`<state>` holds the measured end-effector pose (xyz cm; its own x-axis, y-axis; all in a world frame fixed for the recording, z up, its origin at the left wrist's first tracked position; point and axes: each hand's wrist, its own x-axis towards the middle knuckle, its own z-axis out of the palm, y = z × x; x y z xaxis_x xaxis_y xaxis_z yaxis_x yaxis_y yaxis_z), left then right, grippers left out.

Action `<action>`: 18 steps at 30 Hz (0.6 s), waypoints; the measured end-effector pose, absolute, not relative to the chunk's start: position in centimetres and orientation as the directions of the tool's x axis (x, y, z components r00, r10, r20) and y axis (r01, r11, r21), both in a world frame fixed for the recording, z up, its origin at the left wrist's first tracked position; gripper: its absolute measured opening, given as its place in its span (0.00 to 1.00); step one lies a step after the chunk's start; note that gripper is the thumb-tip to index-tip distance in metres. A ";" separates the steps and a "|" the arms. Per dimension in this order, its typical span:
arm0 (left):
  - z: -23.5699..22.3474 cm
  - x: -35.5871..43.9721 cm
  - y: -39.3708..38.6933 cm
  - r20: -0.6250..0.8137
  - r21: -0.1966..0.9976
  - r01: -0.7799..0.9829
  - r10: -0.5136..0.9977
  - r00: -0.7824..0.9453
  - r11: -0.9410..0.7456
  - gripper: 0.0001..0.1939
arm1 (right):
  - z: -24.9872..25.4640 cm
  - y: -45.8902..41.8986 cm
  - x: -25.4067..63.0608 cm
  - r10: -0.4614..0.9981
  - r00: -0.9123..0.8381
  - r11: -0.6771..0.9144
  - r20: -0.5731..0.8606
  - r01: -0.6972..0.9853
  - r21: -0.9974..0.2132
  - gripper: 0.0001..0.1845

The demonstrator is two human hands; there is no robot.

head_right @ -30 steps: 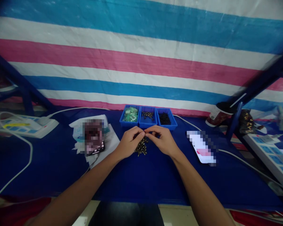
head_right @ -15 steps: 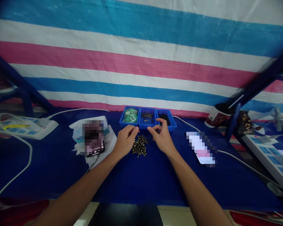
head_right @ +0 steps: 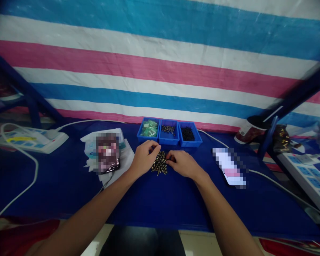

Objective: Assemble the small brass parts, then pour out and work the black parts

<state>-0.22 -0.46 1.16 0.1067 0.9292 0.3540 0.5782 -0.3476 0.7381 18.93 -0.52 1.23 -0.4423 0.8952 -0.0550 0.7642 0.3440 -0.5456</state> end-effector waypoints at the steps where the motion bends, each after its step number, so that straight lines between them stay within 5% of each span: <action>1: 1.2 -0.2 -0.5 0.355 0.734 0.581 0.928 0.113 -0.351 0.10 | 1.2 -0.5 18.9 0.893 -0.447 0.351 -0.051 0.764 -0.542 0.06; 18: 1.1 -0.2 -0.5 0.377 0.709 0.589 0.914 0.149 -0.389 0.10 | 1.6 -0.3 19.5 0.872 -0.490 0.390 -0.006 0.700 -0.599 0.11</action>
<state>-0.19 -0.51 1.09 0.1489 0.9140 0.3774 0.5888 -0.3886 0.7087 19.52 -0.34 1.61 -0.4901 0.8717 -0.0055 0.6997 0.3896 -0.5989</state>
